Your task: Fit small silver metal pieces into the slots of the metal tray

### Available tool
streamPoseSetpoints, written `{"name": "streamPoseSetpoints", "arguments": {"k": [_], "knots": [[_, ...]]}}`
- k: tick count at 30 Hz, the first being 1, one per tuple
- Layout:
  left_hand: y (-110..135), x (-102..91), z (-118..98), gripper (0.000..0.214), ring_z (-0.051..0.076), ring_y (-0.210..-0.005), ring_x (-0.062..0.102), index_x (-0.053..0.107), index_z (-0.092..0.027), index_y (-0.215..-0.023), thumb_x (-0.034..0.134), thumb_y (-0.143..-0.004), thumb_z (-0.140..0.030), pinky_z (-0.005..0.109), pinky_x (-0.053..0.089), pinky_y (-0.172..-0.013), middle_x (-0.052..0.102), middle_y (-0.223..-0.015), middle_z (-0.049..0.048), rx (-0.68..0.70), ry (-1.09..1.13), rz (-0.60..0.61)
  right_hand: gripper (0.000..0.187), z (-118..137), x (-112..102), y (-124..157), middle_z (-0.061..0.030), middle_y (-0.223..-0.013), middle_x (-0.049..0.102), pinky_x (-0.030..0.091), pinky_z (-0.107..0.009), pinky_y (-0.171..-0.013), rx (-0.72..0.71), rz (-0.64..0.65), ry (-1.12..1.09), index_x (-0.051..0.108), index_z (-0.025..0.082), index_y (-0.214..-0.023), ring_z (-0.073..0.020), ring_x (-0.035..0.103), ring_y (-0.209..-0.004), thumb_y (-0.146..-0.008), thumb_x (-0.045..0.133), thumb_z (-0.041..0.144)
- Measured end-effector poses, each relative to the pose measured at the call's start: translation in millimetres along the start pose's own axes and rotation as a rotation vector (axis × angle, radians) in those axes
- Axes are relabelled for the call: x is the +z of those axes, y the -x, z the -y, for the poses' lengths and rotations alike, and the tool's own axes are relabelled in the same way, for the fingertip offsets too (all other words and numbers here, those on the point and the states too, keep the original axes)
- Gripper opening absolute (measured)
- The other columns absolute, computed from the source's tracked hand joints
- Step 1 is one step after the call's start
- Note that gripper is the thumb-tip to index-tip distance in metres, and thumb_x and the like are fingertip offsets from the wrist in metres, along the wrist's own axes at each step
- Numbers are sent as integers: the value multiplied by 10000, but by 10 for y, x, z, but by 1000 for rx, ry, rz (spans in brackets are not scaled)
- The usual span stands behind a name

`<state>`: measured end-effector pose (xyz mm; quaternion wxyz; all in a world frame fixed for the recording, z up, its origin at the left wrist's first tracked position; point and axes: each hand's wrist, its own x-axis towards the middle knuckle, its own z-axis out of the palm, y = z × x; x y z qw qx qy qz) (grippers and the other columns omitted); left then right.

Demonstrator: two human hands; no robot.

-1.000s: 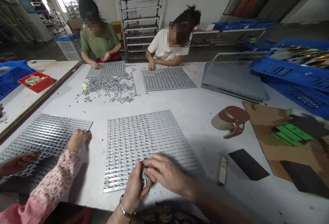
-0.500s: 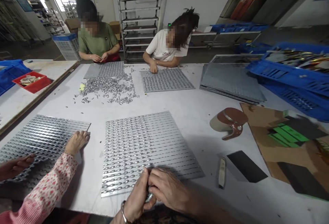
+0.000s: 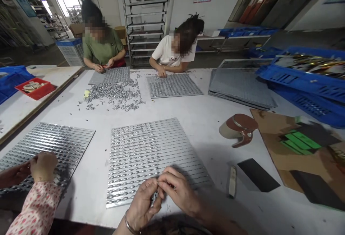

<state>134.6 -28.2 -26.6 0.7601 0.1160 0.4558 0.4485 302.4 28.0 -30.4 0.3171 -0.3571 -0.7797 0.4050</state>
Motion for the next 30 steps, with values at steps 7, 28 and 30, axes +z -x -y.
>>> {"name": "streamPoseSetpoints", "arguments": {"k": [7, 28, 30], "knots": [[20, -20, 51, 446, 13, -404, 252, 641, -203, -719, 926, -738, -546, 212, 85, -442, 552, -591, -45, 33, 49, 72, 137, -73, 96, 80, -16, -883, 699, 538, -280, -765, 3, -50, -78, 691, 247, -923, -183, 684, -831, -1011, 585, 249], [-47, -125, 111, 455, 38, -383, 317, 661, -205, -783, 895, -758, -594, 222, 44, -431, 727, -647, 31, -29, -26, -1, 290, -987, 90, -295, -63, -938, 725, 552, -313, -807, -349, -36, 480, 737, 228, -993, -216, 647, -887, -1051, 497, 77], [-57, -134, 105, 383, 26, -385, 275, 719, -194, -773, 906, -775, -528, 223, 36, -429, 663, -596, -1, -41, -30, -12, 306, -953, 49, -291, -63, -948, 716, 564, -316, -809, -354, -5, 474, 743, 233, -1016, -216, 646, -894, -1038, 492, 59]]}}
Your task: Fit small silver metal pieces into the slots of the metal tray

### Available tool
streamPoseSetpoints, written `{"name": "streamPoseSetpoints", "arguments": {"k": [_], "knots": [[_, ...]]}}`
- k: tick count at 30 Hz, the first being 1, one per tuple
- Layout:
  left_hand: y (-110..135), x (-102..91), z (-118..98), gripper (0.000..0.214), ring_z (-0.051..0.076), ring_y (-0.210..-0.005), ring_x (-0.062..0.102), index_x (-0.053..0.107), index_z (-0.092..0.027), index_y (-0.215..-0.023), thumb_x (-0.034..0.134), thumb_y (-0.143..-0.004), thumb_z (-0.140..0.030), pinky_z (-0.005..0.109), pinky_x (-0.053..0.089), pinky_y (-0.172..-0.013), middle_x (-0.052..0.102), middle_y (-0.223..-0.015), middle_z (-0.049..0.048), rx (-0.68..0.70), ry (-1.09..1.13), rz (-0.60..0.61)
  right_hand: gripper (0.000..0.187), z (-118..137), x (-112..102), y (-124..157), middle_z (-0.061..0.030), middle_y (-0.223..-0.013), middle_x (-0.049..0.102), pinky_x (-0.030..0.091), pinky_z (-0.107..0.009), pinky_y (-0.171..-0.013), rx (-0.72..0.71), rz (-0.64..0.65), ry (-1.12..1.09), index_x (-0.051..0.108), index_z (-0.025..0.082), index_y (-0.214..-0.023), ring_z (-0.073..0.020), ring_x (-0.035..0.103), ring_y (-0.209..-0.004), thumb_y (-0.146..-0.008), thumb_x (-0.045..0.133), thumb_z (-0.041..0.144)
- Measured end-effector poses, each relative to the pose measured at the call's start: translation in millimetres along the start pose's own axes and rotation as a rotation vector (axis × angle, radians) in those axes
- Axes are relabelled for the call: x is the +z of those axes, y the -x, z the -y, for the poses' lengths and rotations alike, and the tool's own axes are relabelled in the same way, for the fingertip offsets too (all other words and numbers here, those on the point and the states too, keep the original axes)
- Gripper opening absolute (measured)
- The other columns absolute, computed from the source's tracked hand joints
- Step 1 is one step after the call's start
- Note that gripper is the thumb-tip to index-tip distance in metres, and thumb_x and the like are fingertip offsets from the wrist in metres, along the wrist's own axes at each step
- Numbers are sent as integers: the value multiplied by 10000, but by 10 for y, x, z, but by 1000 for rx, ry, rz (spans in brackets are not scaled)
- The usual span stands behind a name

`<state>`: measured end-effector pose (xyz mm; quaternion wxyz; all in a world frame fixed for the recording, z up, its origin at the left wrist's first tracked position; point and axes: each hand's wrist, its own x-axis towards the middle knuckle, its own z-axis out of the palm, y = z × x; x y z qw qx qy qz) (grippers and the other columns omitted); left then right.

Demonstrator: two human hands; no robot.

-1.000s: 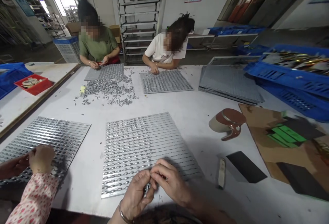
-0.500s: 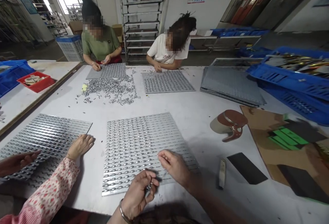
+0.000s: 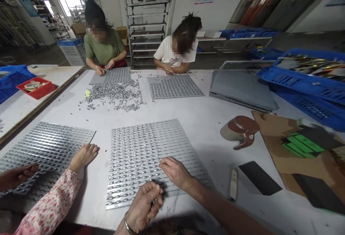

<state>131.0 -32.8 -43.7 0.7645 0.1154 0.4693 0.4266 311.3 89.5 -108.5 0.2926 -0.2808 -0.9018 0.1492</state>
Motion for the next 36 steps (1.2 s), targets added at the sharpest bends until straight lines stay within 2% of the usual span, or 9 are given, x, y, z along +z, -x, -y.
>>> {"name": "streamPoseSetpoints", "arguments": {"k": [3, 6, 9, 15, 20, 25, 31, 33, 36], "knots": [[1, 0, -21, 246, 24, -435, 282, 805, -176, -768, 899, -820, -398, 211, 68, -447, 593, -569, -9, 11, 15, -40, 312, 27, -86, -1, -74, -982, 708, 584, -332, -829, 12, 32, -51, 745, 234, -1056, -222, 658, -932, -1040, 481, 68], [13, 1, -38, 155, 35, -523, 387, 861, -167, -825, 909, -817, -314, 175, 187, -494, 644, -634, 26, 25, 82, -65, 293, 57, -131, 9, -74, -993, 709, 595, -338, -821, 78, 7, -98, 732, 235, -1121, -218, 671, -918, -1067, 471, 113], [10, -5, -32, 144, 57, -588, 450, 872, -193, -855, 952, -756, -261, 173, 288, -545, 708, -713, 43, 30, 110, -65, 266, 81, -111, 10, -50, -936, 699, 575, -303, -774, 167, 7, -99, 730, 242, -1070, -197, 669, -858, -1094, 475, 171], [-40, -20, 6, 322, 25, -492, 321, 809, -180, -791, 1020, -632, -364, 188, 127, -457, 708, -699, 19, 84, 146, -60, 228, 80, -1, -43, -36, -936, 678, 506, -259, -723, 276, 87, -31, 709, 246, -955, -173, 641, -805, -1089, 530, 203], [-41, -28, -44, 493, 16, -485, 319, 755, -143, -786, 1065, -513, -411, 179, 145, -435, 697, -695, 14, 83, 157, -83, 260, 48, 36, -40, -47, -940, 675, 505, -267, -703, 240, 135, 66, 681, 233, -963, -177, 630, -784, -1097, 465, 180], [-71, -14, -80, 530, 8, -473, 311, 753, -125, -822, 1074, -494, -392, 173, 153, -417, 717, -724, 23, 95, 197, -97, 280, 24, 34, -34, -60, -933, 673, 535, -285, -716, 241, 139, 33, 671, 225, -951, -193, 641, -798, -1090, 434, 169], [-75, -2, -76, 503, -4, -461, 271, 727, -134, -777, 1069, -502, -380, 176, 126, -406, 718, -747, 23, 110, 225, -84, 173, 280, -204, -68, -75, -1032, 732, 589, -332, -810, 398, 59, -266, 700, 232, -1132, -221, 705, -898, -1012, 575, 234], [-60, 10, -74, 449, -1, -459, 256, 723, -140, -754, 1049, -553, -375, 185, 113, -416, 685, -707, 2, 128, 217, -69, 136, 485, -277, -66, -51, -983, 751, 589, -325, -807, 479, 60, -445, 721, 247, -1080, -215, 717, -885, -997, 622, 289], [-35, 43, -68, 265, 19, -447, 234, 716, -165, -723, 938, -751, -308, 201, 111, -457, 482, -527, -65, 129, 173, -53, 172, 778, -280, -37, -23, -856, 749, 586, -309, -741, 618, 60, -717, 713, 245, -930, -209, 720, -813, -969, 680, 409]]}}
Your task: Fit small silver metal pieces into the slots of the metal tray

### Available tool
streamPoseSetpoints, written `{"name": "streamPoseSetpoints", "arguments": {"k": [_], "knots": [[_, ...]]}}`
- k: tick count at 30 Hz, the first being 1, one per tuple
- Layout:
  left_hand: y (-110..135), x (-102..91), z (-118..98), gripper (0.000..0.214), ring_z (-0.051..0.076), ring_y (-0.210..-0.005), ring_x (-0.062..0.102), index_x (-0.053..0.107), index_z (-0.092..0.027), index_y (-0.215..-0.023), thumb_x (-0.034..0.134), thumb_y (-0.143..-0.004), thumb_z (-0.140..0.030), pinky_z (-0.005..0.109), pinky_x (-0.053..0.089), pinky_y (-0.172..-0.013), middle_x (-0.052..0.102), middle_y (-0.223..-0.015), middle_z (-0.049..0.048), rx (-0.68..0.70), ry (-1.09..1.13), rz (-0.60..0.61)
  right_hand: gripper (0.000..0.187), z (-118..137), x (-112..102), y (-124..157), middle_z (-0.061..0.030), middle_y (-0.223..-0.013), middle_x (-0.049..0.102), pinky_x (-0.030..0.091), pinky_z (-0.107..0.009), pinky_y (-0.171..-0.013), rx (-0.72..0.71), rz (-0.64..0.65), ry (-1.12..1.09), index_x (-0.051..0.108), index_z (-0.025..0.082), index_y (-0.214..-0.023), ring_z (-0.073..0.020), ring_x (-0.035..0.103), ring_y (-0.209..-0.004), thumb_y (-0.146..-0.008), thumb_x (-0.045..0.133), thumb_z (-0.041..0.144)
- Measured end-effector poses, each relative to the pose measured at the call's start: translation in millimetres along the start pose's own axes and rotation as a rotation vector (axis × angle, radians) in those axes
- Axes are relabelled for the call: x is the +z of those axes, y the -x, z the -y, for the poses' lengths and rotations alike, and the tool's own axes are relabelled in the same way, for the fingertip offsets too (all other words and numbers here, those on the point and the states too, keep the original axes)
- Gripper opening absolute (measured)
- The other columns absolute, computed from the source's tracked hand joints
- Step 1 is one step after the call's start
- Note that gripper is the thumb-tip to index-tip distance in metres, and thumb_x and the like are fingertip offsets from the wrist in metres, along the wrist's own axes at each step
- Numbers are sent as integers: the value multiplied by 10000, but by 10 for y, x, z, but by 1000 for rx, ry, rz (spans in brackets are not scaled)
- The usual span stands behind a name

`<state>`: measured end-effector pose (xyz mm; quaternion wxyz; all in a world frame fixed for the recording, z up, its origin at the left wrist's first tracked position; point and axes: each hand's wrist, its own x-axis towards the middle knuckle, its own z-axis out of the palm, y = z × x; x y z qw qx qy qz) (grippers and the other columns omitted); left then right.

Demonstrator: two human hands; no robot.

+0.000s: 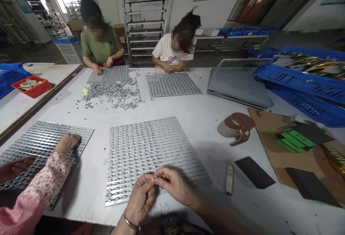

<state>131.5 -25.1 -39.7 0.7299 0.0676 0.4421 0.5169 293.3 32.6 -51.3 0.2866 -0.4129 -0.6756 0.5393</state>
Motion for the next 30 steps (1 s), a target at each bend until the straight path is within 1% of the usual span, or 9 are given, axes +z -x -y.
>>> {"name": "streamPoseSetpoints", "arguments": {"k": [2, 7, 9, 12, 16, 20, 23, 26, 30], "knots": [[17, 23, 7, 215, 33, -447, 240, 710, -173, -703, 841, -854, -252, 220, 120, -480, 420, -498, -63, -6, -48, -3, 259, 15, 84, 61, -25, -819, 741, 590, -314, -718, 48, -36, -137, 690, 242, -892, -213, 718, -786, -962, 682, 491], [57, 40, -1, 113, 77, -568, 456, 804, -176, -789, 778, -895, -205, 217, 238, -541, 760, -807, 55, -26, -18, -65, 368, -147, -109, -36, -64, -861, 770, 610, -339, -656, 146, -162, -202, 686, 230, -930, -221, 719, -715, -966, 623, 590], [68, 26, -13, 67, 100, -610, 517, 836, -179, -851, 781, -887, -196, 227, 288, -578, 786, -839, 76, -59, -27, -91, 360, -232, -263, -120, -68, -874, 771, 611, -344, -636, 138, -181, -99, 713, 220, -964, -225, 716, -702, -951, 628, 570], [73, -2, -14, 83, 85, -570, 467, 847, -189, -882, 791, -902, -247, 225, 222, -556, 772, -787, 72, -80, -50, -45, 264, -328, -379, -209, -52, -831, 755, 585, -333, -649, 23, -120, 122, 752, 214, -989, -216, 700, -692, -969, 591, 422], [78, -18, 2, 184, 49, -505, 376, 835, -224, -895, 745, -959, -372, 223, 136, -521, 758, -767, 43, -63, -93, 37, 183, -395, -305, -269, -3, -720, 704, 507, -292, -662, -63, -58, 318, 671, 226, -843, -185, 654, -661, -966, 536, 226], [82, -16, -9, 221, 27, -455, 327, 822, -216, -881, 744, -955, -409, 210, 109, -505, 704, -696, 27, -65, -165, 33, 207, -472, -209, -327, -18, -790, 711, 483, -290, -716, -160, -57, 477, 603, 232, -792, -194, 657, -755, -977, 519, 194], [71, -16, -23, 190, 28, -454, 304, 835, -232, -945, 798, -913, -416, 199, 98, -491, 617, -618, -5, -88, -160, 9, 204, -521, -178, -360, -30, -802, 711, 482, -297, -723, -130, -73, 540, 591, 237, -802, -203, 660, -765, -983, 507, 193], [69, -7, -45, 224, 53, -514, 387, 833, -224, -980, 831, -875, -422, 193, 149, -482, 656, -687, 9, -80, -104, -5, 121, -459, -179, -347, -24, -789, 703, 481, -298, -703, -85, -121, 560, 594, 242, -858, -204, 657, -740, -951, 532, 196], [96, 12, -65, 266, 61, -536, 443, 801, -190, -1084, 809, -873, -352, 195, 220, -463, 735, -804, 30, -41, -99, 26, 98, -121, -211, -212, 5, -748, 684, 491, -285, -662, -67, -104, 321, 616, 255, -879, -190, 652, -692, -962, 565, 261]]}}
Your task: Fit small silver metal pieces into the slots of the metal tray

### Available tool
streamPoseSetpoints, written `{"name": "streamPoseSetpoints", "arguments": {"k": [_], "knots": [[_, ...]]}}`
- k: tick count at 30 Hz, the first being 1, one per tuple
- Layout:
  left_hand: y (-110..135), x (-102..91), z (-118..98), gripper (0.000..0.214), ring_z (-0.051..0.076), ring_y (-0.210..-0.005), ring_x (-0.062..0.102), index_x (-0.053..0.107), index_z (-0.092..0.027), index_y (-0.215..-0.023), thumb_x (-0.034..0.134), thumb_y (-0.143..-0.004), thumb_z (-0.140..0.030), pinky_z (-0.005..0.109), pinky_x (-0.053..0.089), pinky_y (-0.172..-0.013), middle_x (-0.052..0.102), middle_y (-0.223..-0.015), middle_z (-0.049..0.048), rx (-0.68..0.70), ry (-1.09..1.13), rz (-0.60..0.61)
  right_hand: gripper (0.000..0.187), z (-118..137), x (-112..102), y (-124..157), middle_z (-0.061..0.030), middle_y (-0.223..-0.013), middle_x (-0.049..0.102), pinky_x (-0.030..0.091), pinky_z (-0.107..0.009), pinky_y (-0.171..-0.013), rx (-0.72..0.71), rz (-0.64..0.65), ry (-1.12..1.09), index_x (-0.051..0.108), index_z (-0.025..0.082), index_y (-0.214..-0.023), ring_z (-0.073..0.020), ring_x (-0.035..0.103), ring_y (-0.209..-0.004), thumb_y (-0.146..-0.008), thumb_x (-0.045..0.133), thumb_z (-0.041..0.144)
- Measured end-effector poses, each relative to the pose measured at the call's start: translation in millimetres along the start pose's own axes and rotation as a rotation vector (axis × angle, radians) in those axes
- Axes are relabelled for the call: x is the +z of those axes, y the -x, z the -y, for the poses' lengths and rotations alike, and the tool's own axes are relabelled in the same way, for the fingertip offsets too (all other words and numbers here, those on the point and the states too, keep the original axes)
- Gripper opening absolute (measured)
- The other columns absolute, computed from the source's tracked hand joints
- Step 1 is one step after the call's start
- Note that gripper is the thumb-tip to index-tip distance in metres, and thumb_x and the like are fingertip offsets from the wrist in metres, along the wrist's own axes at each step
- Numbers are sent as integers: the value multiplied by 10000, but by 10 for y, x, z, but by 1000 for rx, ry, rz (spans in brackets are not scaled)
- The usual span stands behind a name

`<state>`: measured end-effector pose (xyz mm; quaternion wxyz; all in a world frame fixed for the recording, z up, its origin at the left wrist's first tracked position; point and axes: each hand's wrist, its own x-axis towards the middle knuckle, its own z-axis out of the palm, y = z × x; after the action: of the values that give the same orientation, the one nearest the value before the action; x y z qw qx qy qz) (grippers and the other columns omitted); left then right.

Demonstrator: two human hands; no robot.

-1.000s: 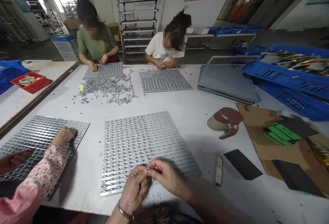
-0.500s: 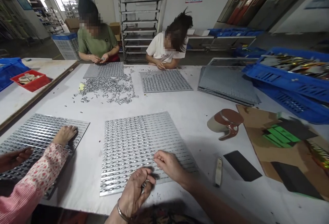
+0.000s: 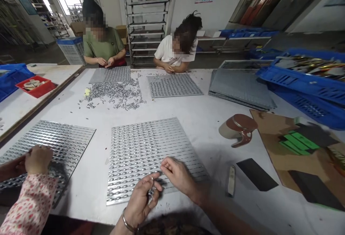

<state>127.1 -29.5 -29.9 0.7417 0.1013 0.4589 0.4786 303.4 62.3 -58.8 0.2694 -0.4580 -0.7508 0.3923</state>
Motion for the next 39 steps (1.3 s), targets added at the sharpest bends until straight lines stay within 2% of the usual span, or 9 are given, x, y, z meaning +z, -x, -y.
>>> {"name": "streamPoseSetpoints", "arguments": {"k": [4, 7, 10, 13, 20, 23, 27, 32, 39], "knots": [[15, 6, 57, 533, 47, -403, 336, 667, -208, -1284, 799, -842, -474, 204, 126, -399, 693, -687, -13, 55, -116, 39, 155, 338, -88, 173, -1, -800, 723, 527, -296, -739, -18, 130, -154, 681, 256, -841, -196, 683, -781, -959, 582, 279], [29, 14, 94, 629, 49, -356, 301, 559, -261, -1424, 761, -885, -515, 213, 109, -408, 652, -614, -43, 53, -170, 77, 133, 393, -31, 273, 7, -754, 728, 558, -321, -789, 45, 195, -327, 687, 254, -893, -202, 708, -784, -958, 586, 313], [49, 40, 72, 434, 32, -365, 283, 652, -268, -1300, 761, -922, -453, 223, 99, -444, 649, -608, -31, 25, -131, 88, 173, 282, 33, 293, 17, -724, 703, 572, -304, -681, 176, 244, -519, 652, 245, -891, -185, 688, -675, -939, 639, 411], [52, 65, 26, 172, 29, -417, 314, 741, -248, -1051, 756, -943, -381, 231, 92, -481, 682, -661, -5, 19, -83, 47, 210, 108, 34, 223, -7, -777, 715, 581, -303, -635, 248, 155, -542, 645, 239, -878, -209, 721, -732, -884, 697, 442], [1, 9, 29, 52, 81, -536, 418, 811, -255, -879, 780, -894, -295, 238, 173, -512, 791, -817, 24, 6, -32, 2, 169, -147, -59, 31, 3, -704, 689, 580, -314, -630, 275, 91, -409, 626, 241, -854, -212, 712, -680, -868, 664, 405], [-1, -24, 29, 69, 76, -530, 395, 816, -257, -836, 829, -848, -324, 227, 159, -533, 819, -825, 30, -30, -33, -7, 165, -167, -78, 21, 5, -690, 676, 545, -311, -603, 178, 83, -262, 674, 233, -938, -194, 655, -612, -928, 582, 368], [0, -14, -10, 69, 124, -587, 507, 816, -260, -810, 815, -805, -329, 212, 166, -520, 832, -857, 42, -14, -37, -14, 245, -172, -77, 37, -54, -917, 761, 551, -335, -740, -1, 66, -84, 743, 229, -1007, -212, 698, -781, -985, 506, 286], [6, 19, -46, 54, 154, -616, 588, 802, -227, -730, 797, -683, -203, 206, 244, -521, 798, -762, 50, -15, -20, -51, 180, -238, 10, 49, -22, -827, 730, 501, -306, -752, -40, 85, 57, 655, 229, -861, -204, 685, -796, -982, 527, 192], [1, -32, 52, 268, 111, -578, 588, 803, -211, -846, 945, -691, -378, 183, 228, -510, 825, -801, 56, -80, -27, -3, 199, -364, 157, 5, -43, -861, 714, 466, -298, -769, -92, 90, 296, 627, 225, -875, -205, 660, -838, -1006, 495, 156]]}}
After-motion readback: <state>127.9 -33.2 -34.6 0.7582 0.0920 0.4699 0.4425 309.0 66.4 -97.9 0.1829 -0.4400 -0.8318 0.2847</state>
